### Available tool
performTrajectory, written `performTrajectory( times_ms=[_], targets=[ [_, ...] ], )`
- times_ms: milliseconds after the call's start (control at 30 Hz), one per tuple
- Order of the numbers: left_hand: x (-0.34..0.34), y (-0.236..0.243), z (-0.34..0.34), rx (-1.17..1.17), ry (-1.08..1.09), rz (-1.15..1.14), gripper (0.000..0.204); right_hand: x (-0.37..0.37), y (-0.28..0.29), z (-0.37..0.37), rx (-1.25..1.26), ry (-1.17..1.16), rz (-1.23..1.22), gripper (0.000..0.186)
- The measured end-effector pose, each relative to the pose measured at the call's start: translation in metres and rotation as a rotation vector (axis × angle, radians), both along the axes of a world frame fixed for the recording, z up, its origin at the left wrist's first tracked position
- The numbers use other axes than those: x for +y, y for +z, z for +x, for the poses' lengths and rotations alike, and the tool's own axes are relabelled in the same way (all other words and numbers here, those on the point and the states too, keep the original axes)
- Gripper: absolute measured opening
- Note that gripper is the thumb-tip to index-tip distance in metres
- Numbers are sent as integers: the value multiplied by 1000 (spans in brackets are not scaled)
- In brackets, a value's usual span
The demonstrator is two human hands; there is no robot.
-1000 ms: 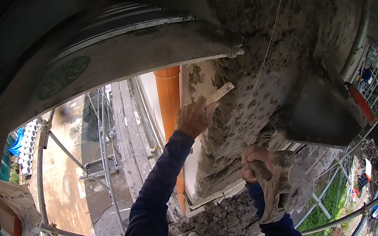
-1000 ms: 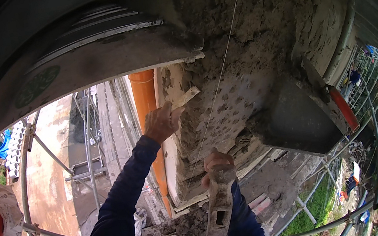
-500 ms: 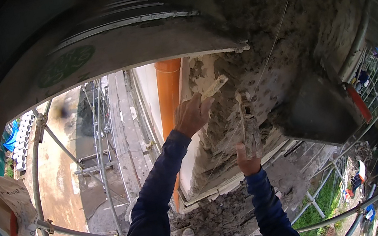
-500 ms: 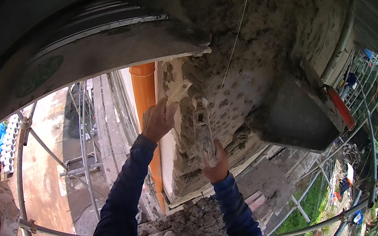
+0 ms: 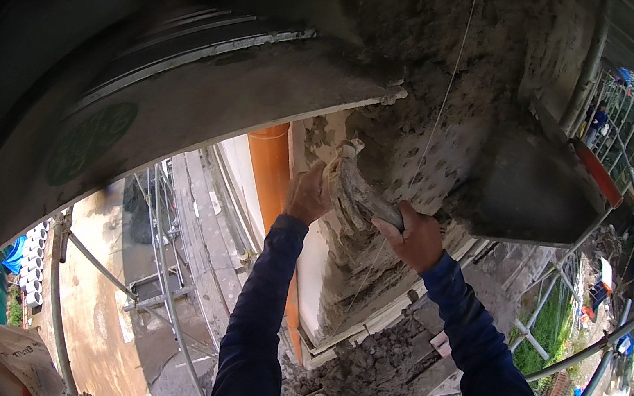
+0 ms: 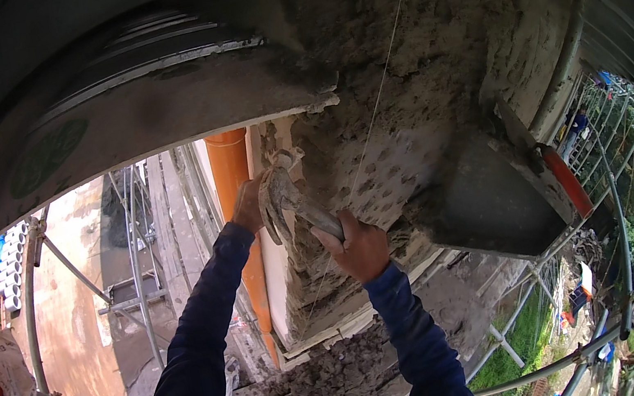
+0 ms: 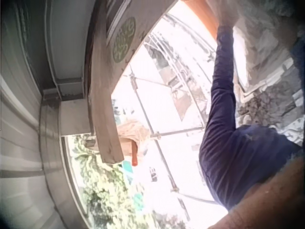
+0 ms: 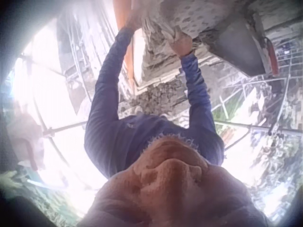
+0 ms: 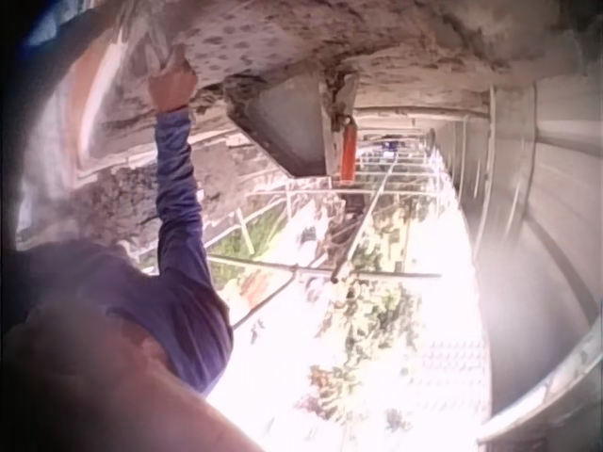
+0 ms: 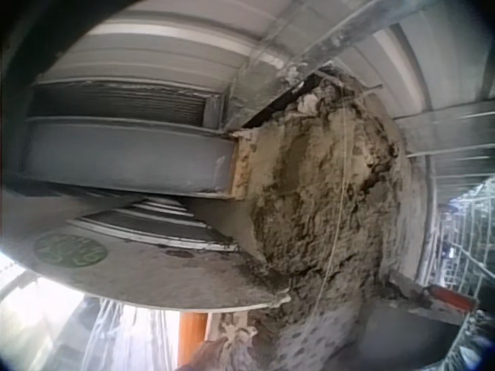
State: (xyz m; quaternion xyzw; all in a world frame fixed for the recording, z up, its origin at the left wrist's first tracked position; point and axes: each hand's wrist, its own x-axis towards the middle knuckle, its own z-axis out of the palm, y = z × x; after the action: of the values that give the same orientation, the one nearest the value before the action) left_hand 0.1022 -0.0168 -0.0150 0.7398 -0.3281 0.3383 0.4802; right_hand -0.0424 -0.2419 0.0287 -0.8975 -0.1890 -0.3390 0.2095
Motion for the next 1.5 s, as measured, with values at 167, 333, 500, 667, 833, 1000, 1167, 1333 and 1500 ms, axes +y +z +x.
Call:
performTrajectory(
  times_ms=[167, 333, 500, 667, 833, 1000, 1167, 1333, 1500],
  targets=[
    [2, 15, -18, -3, 75, 9, 24, 24, 38, -61, -149, 360, 39, 41],
    [-5, 30, -20, -69, 117, 31, 31, -18, -7, -19, -154, 134, -56, 42],
    [9, 29, -23, -72, 222, 84, 38, 17, 12, -52, 19, 162, 188, 48],
    [10, 34, -28, 138, 199, 211, 34, 12, 22, -40, -401, 672, 100, 45],
    [-4, 32, -28, -72, 333, 122, 39, -2, -13, -8, 116, -85, 119, 49],
    [6, 36, -36, -116, 297, 90, 36, 16, 13, -51, -206, 459, 198, 53],
    [-10, 34, -27, 6, 233, 111, 33, -26, -18, 7, 16, 113, 134, 40],
    [1, 32, -26, -70, 310, 115, 34, 21, 4, -56, 15, 190, 347, 48],
    [-12, 39, -26, -16, 269, 104, 34, -9, -18, 1, -256, 162, 138, 44]
  ],
)
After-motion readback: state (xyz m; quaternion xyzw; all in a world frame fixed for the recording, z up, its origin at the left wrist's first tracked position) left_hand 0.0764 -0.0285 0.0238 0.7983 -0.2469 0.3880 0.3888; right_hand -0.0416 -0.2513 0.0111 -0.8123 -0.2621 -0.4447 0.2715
